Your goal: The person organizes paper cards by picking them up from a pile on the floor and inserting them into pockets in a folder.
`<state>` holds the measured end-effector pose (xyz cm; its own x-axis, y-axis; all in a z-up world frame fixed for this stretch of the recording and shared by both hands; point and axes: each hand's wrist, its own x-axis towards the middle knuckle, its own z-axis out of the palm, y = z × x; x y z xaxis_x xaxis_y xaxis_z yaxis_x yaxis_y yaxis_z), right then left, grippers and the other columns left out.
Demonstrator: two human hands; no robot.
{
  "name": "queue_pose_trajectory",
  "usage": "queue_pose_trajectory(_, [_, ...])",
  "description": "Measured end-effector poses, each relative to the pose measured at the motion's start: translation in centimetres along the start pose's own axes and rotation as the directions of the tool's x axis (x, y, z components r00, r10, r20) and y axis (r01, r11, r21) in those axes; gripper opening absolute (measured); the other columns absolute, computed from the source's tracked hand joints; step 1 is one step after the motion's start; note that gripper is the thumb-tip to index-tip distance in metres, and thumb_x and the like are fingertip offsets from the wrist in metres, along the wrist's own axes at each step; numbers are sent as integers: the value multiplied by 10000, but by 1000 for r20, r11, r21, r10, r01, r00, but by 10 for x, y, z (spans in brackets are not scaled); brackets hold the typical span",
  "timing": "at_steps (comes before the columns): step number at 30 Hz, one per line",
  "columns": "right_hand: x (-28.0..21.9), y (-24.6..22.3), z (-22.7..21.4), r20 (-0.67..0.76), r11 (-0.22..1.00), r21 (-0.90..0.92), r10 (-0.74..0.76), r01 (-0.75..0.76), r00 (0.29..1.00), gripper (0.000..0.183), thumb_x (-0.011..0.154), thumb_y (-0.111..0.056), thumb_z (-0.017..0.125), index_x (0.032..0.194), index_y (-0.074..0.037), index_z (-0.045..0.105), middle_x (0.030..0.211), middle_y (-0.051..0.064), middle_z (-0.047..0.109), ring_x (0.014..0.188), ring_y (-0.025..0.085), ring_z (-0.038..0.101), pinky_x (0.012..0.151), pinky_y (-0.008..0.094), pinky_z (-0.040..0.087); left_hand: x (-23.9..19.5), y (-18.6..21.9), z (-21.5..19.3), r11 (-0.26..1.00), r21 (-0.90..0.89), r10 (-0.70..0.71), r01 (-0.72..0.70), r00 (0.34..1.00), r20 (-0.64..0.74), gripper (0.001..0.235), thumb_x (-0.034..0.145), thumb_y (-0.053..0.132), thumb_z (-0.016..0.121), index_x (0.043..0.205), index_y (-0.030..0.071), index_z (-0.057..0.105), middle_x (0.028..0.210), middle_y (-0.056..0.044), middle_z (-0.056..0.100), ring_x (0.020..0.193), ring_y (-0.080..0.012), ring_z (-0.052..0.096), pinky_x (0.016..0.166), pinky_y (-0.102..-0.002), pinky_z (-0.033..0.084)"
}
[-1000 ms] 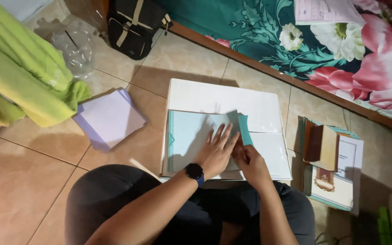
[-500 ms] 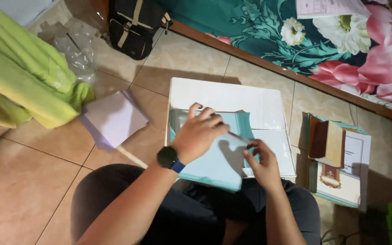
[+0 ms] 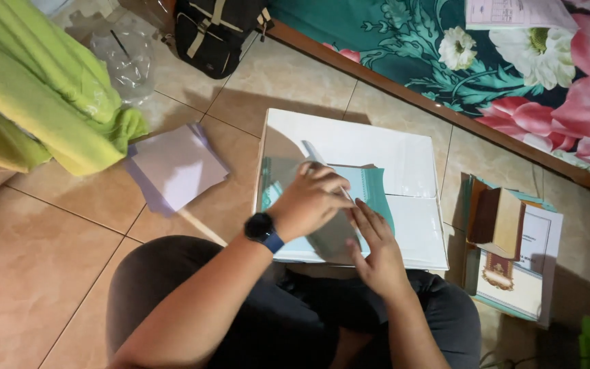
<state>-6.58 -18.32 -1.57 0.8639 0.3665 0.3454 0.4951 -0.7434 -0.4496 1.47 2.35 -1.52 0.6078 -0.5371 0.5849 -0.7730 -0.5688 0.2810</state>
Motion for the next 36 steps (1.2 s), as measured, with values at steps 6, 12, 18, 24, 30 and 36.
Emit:
queue_pose_trajectory(6, [-7, 39, 17, 84, 902, 234, 353, -363, 932, 491, 1068, -364, 328, 1265, -104, 695, 1353, 152, 599, 1203, 417, 620, 1024, 527, 490, -8, -32, 6, 975, -66, -165, 213, 887, 431, 257, 894, 69, 648, 836, 227, 841, 1350, -9, 680, 1280, -307, 571, 1041, -508, 456])
queue_pose_trajectory(12, [-4, 65, 55, 6, 877, -8, 481, -481, 876, 590, 982, -467, 618, 1396, -52, 551, 1240, 229, 607, 1104, 503, 633, 920, 571, 525, -24, -22, 37, 950, 188, -307, 247, 648, 697, 339, 883, 120, 634, 1076, 348, 797, 1612, 17, 428, 1541, -401, 199, 1153, -760, 141])
queue_pose_trajectory(18, [11, 11, 47, -43, 851, -330, 419, -408, 907, 826, 800, -471, 811, 1373, 55, 536, 1153, 266, 625, 1053, 466, 663, 888, 545, 552, -25, -26, 48, 917, 111, -329, 382, 572, 751, 452, 933, 171, 471, 1128, 463, 756, 1652, 35, 367, 1553, -321, 233, 1146, -753, 149])
queue_pose_trajectory(24, [-2, 71, 76, 157, 749, 51, 648, -661, 746, 651, 829, -478, 773, 1340, -98, 639, 1093, 171, 735, 1096, 381, 701, 878, 493, 569, -19, -7, 42, 909, 194, -408, 368, 703, 582, 170, 917, 306, 567, 971, 249, 717, 1606, -135, 432, 1501, -413, 322, 1095, -600, 311])
queue_pose_trajectory(30, [23, 18, 22, 65, 405, 797, 680, -449, 730, 299, 964, -79, 672, 1236, 39, 632, 911, 156, 722, 752, 212, 684, 664, 344, 569, 8, 10, -1, 481, -480, -770, 733, 616, 169, 1039, 926, 235, 688, 1613, 9, -58, 1599, -410, 189, 1414, -553, 356, 1094, -598, 457])
queue_pose_trajectory(36, [-2, 66, 58, 15, 69, 994, 707, -89, 707, 302, 995, -106, 645, 1292, -49, 646, 1060, 146, 752, 937, 268, 752, 812, 347, 574, 2, 4, 35, -204, -792, -777, 576, 396, 489, 401, 933, 279, 761, 1265, 62, 698, 960, -77, 703, 770, -130, 678, 603, -334, 636])
